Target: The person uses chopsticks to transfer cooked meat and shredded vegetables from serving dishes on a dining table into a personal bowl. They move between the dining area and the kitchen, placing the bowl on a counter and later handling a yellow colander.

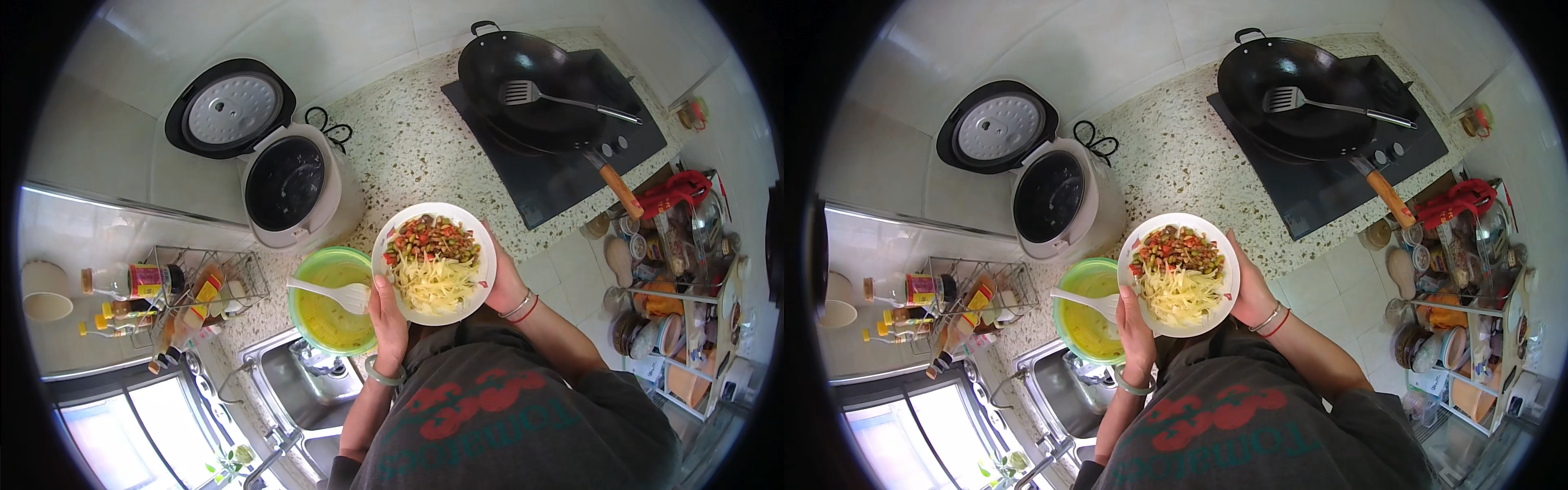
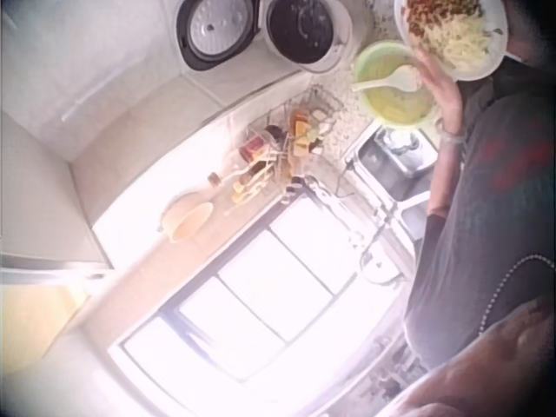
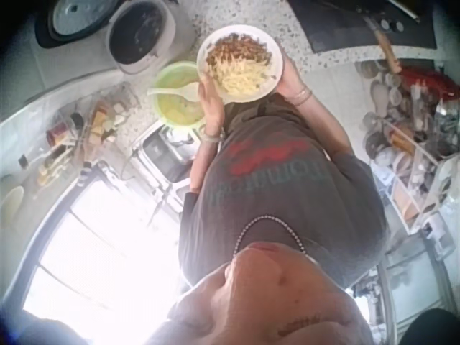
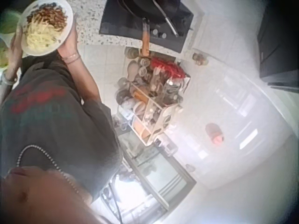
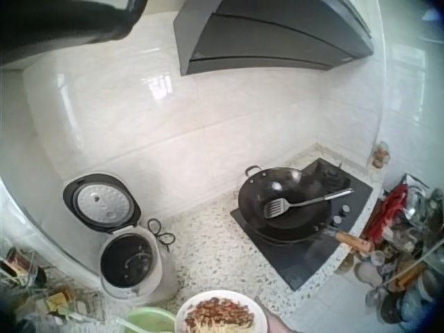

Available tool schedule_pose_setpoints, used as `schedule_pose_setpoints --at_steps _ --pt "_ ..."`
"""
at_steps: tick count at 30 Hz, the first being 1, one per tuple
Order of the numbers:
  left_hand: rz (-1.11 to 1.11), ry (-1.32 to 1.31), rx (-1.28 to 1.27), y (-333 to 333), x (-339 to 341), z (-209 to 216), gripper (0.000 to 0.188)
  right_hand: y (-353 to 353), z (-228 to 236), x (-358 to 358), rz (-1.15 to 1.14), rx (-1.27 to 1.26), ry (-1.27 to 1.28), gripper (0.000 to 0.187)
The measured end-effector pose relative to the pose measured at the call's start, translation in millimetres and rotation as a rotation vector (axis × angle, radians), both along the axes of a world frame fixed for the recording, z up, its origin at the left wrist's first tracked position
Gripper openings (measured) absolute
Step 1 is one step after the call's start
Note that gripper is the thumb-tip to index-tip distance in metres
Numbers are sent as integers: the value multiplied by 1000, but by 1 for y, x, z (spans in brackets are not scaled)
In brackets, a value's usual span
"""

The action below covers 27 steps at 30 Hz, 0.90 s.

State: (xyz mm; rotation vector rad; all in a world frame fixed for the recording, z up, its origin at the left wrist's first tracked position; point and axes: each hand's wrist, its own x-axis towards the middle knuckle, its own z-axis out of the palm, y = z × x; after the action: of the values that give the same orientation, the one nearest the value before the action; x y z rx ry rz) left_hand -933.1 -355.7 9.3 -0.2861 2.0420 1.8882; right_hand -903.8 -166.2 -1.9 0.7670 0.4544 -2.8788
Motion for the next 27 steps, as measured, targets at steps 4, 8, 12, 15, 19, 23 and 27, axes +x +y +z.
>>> schedule_pose_setpoints --at_steps 4,8,12,15,19,23,27 --pt "-44 -15 54 -4 -6 -3 62 -6 1 12 26 190 -32 60" --pt "-86 4 5 -6 -6 -2 62 8 1 8 45 -31 24 64" --pt "-71 15 50 -3 -3 -4 62 7 0 2 42 -152 60 62" --pt "-60 15 59 1 -5 -1 62 2 -28 11 27 -197 113 55" --pt "-78 2 31 2 -8 3 61 3 -53 22 62 -277 221 49" --pt "-53 -47 63 -2 -8 -4 61 6 -14 8 38 -233 165 63" --pt "-33 -14 74 -4 -10 -1 60 22 -12 5 138 -131 52 87"
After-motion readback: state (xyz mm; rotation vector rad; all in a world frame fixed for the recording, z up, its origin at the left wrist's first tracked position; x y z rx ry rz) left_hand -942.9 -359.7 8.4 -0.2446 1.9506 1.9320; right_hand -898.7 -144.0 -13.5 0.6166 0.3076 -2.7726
